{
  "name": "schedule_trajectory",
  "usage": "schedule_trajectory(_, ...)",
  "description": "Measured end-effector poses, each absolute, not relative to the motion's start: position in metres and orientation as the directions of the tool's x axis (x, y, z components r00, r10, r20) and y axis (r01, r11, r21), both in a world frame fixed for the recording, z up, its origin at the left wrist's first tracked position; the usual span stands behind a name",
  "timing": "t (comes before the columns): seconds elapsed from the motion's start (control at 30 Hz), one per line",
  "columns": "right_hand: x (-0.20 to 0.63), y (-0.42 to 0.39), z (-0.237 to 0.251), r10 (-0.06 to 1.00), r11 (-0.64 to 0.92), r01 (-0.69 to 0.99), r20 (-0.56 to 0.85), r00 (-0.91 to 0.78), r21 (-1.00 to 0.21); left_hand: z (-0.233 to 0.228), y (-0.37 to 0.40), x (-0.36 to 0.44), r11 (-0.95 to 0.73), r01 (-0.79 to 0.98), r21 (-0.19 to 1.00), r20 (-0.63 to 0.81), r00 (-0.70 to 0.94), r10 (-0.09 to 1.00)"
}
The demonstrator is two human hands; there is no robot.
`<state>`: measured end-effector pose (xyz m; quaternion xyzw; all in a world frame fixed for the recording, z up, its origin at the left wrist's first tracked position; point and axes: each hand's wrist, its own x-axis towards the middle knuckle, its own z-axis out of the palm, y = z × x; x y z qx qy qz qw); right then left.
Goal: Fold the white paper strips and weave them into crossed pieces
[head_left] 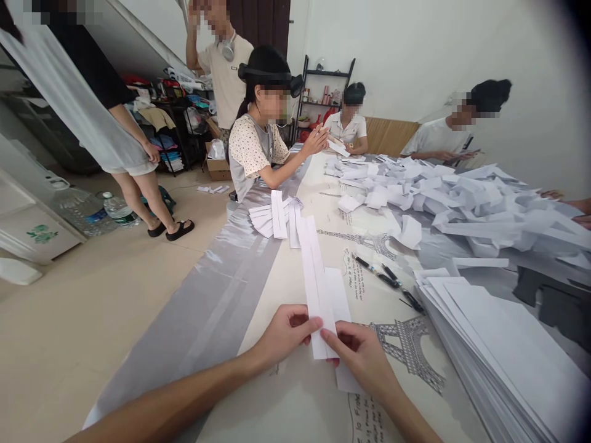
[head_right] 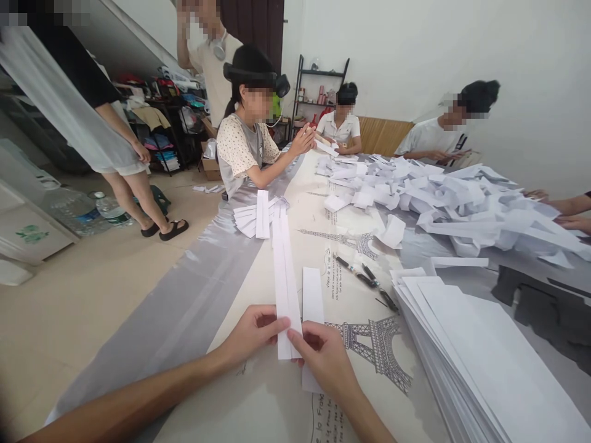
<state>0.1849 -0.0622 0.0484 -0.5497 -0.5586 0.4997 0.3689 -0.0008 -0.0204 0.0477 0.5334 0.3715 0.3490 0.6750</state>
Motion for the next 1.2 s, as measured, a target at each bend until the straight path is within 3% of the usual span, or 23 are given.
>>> schedule_trajectory(0.3,0.1848,-0.0617,0.0527,0.975,-0.149,0.188,-0.175,-0.134,-0.971,0.0431,-0.0185,-0.0037,0.092,-0.028,0.995,-0.066,0.496,0.866)
schedule_trajectory(0.5,0.1845,-0.0612,0.0531,0.971,-0.172,0.138,-0.191,-0.142,-0.975,0.0496,-0.0165,-0.0036,0.152,-0.048,0.987,-0.104,0.530,0.842)
schedule_trajectory(0.77,0.1868,-0.0600,0.0514,0.992,-0.092,0.226,-0.109,-0.064,-0.970,0.0439,-0.0159,-0.0061,0.160,0.060,0.985,-0.167,0.532,0.830)
schedule_trajectory(1.07,0.1867,-0.0602,0.0491,0.996,-0.064,0.253,-0.077,-0.038,-0.965,0.0461,-0.0168,-0.0063,0.093,0.059,0.994,-0.110,0.524,0.845)
schedule_trajectory(1.2,0.1876,-0.0601,0.0479,0.997,-0.071,0.236,-0.064,0.037,-0.969,0.0452,-0.0195,-0.0055,0.096,0.081,0.992,-0.125,0.585,0.801)
